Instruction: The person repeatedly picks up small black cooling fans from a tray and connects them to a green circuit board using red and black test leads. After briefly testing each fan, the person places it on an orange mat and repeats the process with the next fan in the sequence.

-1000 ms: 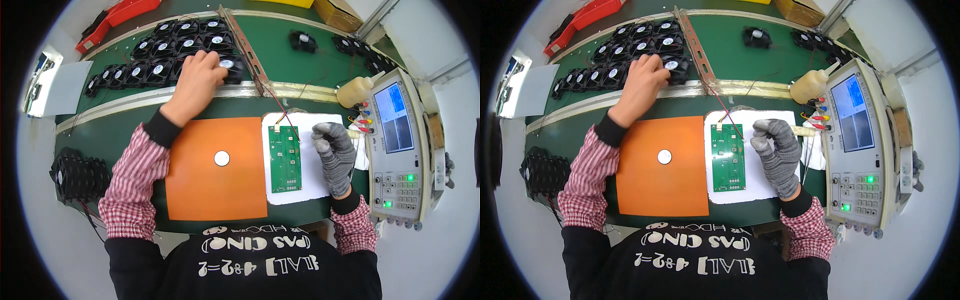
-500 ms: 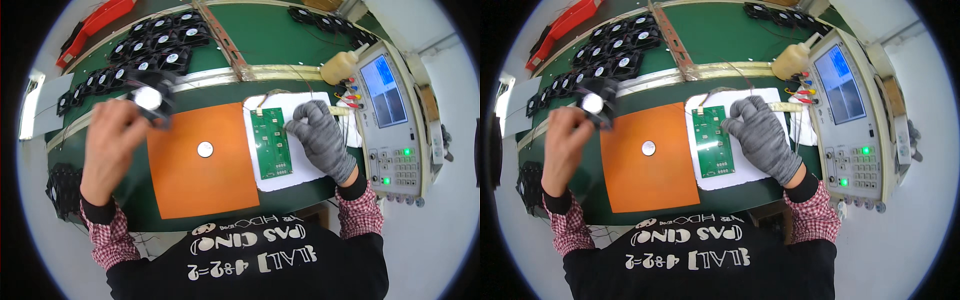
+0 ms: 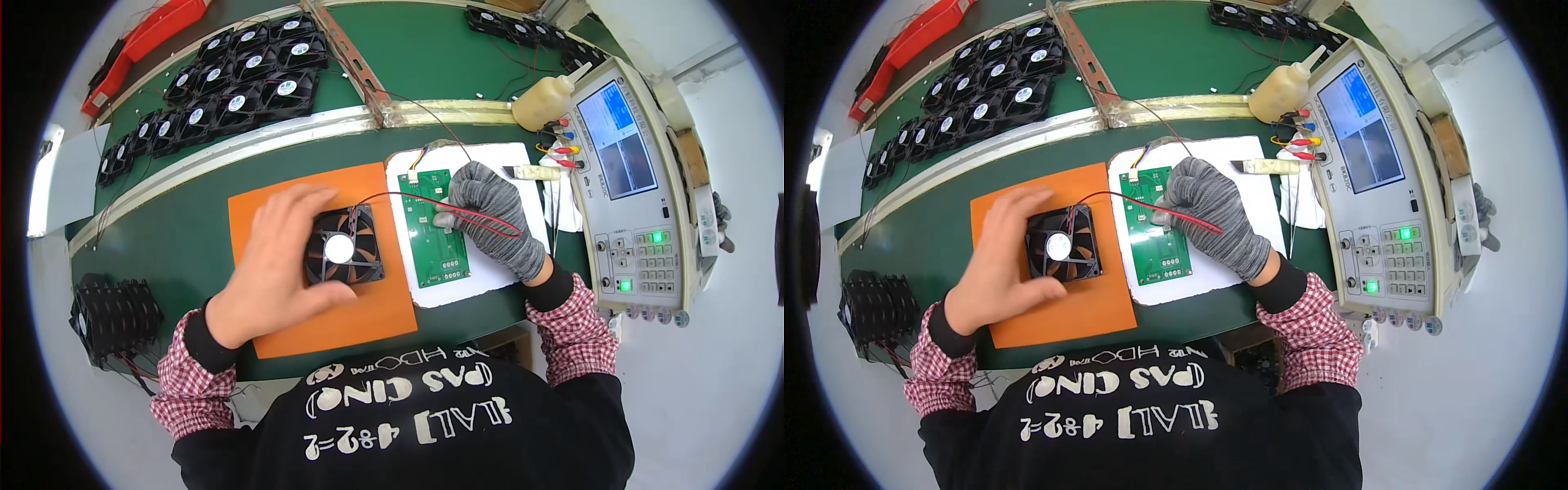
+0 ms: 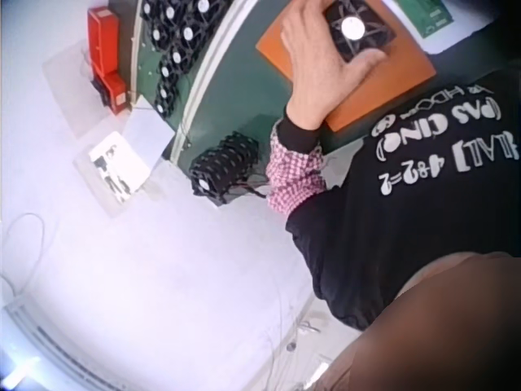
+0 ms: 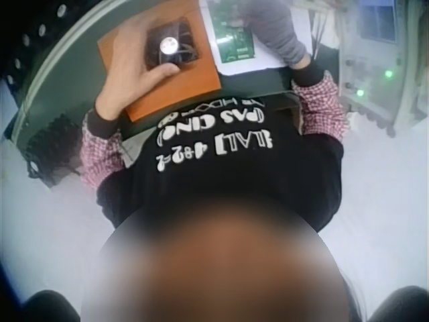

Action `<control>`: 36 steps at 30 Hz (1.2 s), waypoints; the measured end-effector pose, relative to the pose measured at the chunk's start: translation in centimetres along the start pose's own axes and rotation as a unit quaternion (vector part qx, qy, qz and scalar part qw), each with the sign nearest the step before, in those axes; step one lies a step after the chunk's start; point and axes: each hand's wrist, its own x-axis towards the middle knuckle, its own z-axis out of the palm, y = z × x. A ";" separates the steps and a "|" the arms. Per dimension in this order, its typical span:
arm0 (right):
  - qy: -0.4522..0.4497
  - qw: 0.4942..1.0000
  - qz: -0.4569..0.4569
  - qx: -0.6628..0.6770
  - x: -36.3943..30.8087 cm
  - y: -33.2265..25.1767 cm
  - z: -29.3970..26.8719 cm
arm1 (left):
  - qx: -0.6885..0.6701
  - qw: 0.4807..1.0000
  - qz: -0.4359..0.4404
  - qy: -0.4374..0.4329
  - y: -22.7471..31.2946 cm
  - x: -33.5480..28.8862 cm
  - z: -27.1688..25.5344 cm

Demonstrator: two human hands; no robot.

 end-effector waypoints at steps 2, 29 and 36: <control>-0.018 1.000 -0.007 -0.001 0.2 0.0 -0.1 | 0.037 0.999 0.002 -0.039 0.2 0.0 1.2; 0.039 0.998 -0.040 -0.001 -0.7 0.2 -0.3 | 0.137 0.897 0.257 0.332 3.6 7.3 -1.1; 0.092 0.976 0.019 0.197 -0.5 -1.1 -0.2 | 0.307 0.941 0.003 0.143 -11.8 11.5 1.2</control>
